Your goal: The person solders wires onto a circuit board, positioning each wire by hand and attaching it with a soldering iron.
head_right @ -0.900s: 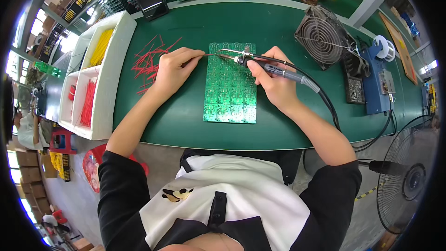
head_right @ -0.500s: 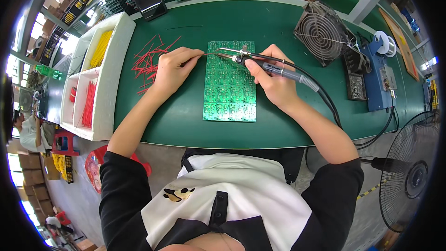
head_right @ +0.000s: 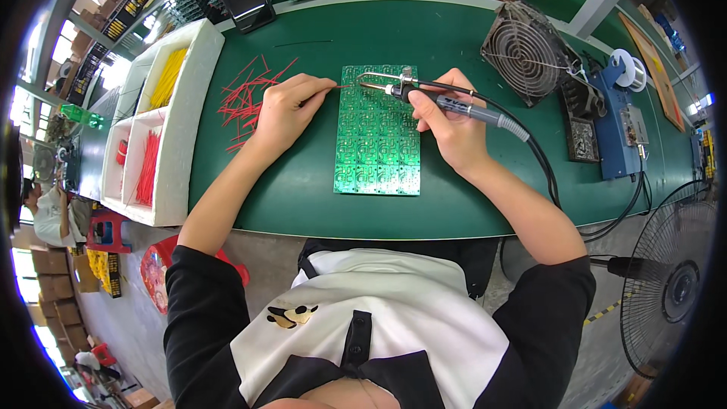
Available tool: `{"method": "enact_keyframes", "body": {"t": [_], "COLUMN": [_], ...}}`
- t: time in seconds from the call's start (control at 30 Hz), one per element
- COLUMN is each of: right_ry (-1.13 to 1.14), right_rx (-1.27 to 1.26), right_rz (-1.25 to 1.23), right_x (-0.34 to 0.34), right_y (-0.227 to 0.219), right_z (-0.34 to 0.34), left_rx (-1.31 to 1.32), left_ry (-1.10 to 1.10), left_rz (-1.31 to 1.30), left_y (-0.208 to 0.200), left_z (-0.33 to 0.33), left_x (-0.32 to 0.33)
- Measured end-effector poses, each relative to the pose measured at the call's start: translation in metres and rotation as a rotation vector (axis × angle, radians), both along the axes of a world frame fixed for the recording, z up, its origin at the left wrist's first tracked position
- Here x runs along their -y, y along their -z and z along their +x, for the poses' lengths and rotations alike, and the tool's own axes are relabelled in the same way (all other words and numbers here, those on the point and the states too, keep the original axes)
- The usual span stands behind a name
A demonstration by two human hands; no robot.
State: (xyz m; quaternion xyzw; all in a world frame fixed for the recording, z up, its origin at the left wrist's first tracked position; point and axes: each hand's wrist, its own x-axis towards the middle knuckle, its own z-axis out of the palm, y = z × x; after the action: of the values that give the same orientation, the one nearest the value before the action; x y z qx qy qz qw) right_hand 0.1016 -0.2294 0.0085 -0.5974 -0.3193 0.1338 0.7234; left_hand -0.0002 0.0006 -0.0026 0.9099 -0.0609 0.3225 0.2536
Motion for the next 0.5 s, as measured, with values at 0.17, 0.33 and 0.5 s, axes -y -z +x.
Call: {"method": "enact_keyframes", "body": {"t": [0.17,0.33,0.5], "right_ry": [-0.021,-0.033,-0.022], "right_rx": [-0.006,0.001,0.004], "right_rz": [-0.025,-0.047,-0.053], "right_x": [0.0007,0.0007,0.001], "right_y": [0.0011,0.001,0.0007], "right_z": [0.0012,0.0013,0.0004], "left_rx": [0.013,0.037,0.001], "left_ry": [0.003,-0.008,-0.007], "left_rz": [0.008,-0.001,0.003], "left_y": [0.0005,0.0013,0.0004], "left_z": [0.0013,0.0021,0.0002], "left_x": [0.0001,0.0003,0.0005]}}
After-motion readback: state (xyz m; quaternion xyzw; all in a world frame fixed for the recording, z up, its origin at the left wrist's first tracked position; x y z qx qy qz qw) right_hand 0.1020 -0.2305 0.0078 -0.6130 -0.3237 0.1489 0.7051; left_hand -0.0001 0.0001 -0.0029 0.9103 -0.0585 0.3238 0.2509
